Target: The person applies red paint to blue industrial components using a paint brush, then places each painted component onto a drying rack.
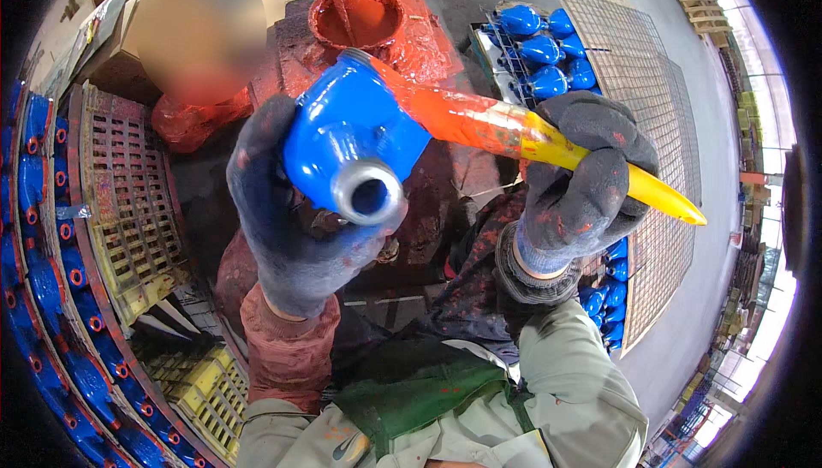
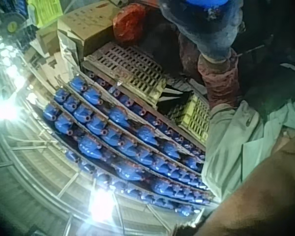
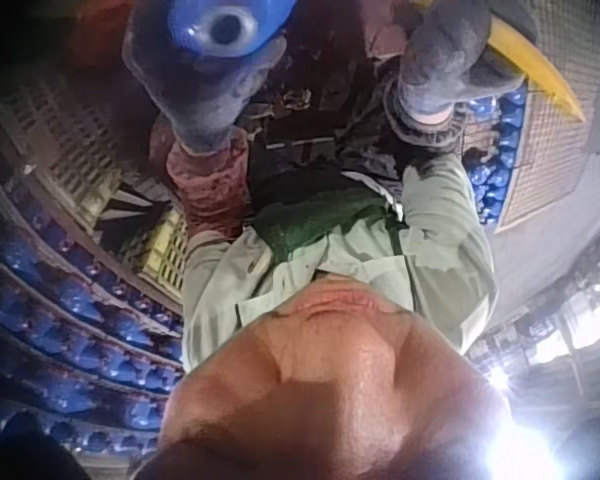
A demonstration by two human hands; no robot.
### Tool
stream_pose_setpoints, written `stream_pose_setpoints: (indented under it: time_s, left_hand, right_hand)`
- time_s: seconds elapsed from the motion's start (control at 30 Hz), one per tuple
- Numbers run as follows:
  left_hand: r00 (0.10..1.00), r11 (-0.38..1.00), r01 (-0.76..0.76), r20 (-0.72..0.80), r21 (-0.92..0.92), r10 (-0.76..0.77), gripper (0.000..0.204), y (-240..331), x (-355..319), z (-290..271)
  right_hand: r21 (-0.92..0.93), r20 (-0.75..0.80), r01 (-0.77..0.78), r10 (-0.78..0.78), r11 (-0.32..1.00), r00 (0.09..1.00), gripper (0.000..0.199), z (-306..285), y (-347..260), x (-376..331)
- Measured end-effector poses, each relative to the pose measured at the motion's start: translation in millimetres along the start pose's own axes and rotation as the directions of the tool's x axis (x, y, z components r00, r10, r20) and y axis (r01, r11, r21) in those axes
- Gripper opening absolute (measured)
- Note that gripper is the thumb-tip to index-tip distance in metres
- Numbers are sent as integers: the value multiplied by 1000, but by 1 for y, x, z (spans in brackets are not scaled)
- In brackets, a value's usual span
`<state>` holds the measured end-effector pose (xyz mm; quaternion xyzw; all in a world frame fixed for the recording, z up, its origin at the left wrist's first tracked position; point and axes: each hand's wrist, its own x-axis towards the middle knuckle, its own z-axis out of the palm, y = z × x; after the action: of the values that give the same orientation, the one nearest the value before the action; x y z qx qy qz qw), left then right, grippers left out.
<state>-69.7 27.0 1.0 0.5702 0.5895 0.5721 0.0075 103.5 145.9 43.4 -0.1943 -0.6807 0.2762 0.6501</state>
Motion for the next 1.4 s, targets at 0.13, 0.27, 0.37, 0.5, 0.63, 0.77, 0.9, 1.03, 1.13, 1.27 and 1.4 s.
stream_pose_setpoints:
  time_s: [0.13, 0.27, 0.37, 0.5, 0.63, 0.77, 0.9, 1.03, 1.13, 1.27, 1.4]
  left_hand:
    - [965, 951, 260, 17, -169, -261, 101, 2, 1, 1]
    - [864, 544, 423, 142, -725, -483, 82, -6, -1, -6]
    - [678, -588, 357, 635, -726, -372, 76, -14, -4, -12]
    - [597, -635, 180, 596, -751, -536, 83, -12, -8, -7]
    - [697, -567, 420, 652, -709, -300, 96, -4, -2, 2]
    - [723, -805, 450, 687, -385, 75, 104, 1, -2, 12]
    - [600, -853, 449, 797, -267, 66, 99, 5, -16, 18]
    - [494, -915, 401, 852, -47, 173, 69, 11, -19, 27]
    - [490, -880, 468, 852, -81, 182, 63, 30, -14, 32]
    - [290, -878, 443, 956, -180, -50, 73, 64, -10, 28]
    - [384, -841, 540, 899, -34, 210, 76, 62, -3, 41]
  right_hand:
    - [76, 4, -106, 106, 991, 994, 35, -1, -3, -1]
    - [152, 79, 48, -61, 987, 995, 35, -1, 10, 5]
    - [317, 86, -9, -20, 948, 996, 35, 2, 17, 4]
    - [372, 99, -191, 166, 908, 981, 32, 3, 21, 0]
    - [620, 269, -460, 379, 636, 885, 24, -1, 31, -1]
    - [702, 387, -542, 391, 462, 835, 26, -3, 59, -5]
    - [741, 443, -608, 474, 284, 761, 28, -5, 84, -11]
    - [831, 515, -553, 473, -68, 715, 25, -3, 98, -15]
    - [863, 494, -496, 373, -97, 786, 27, 3, 106, -17]
    - [769, 609, -508, 203, -387, 767, 26, 12, 112, -18]
    - [759, 607, -492, 187, -427, 773, 26, 17, 105, -19]
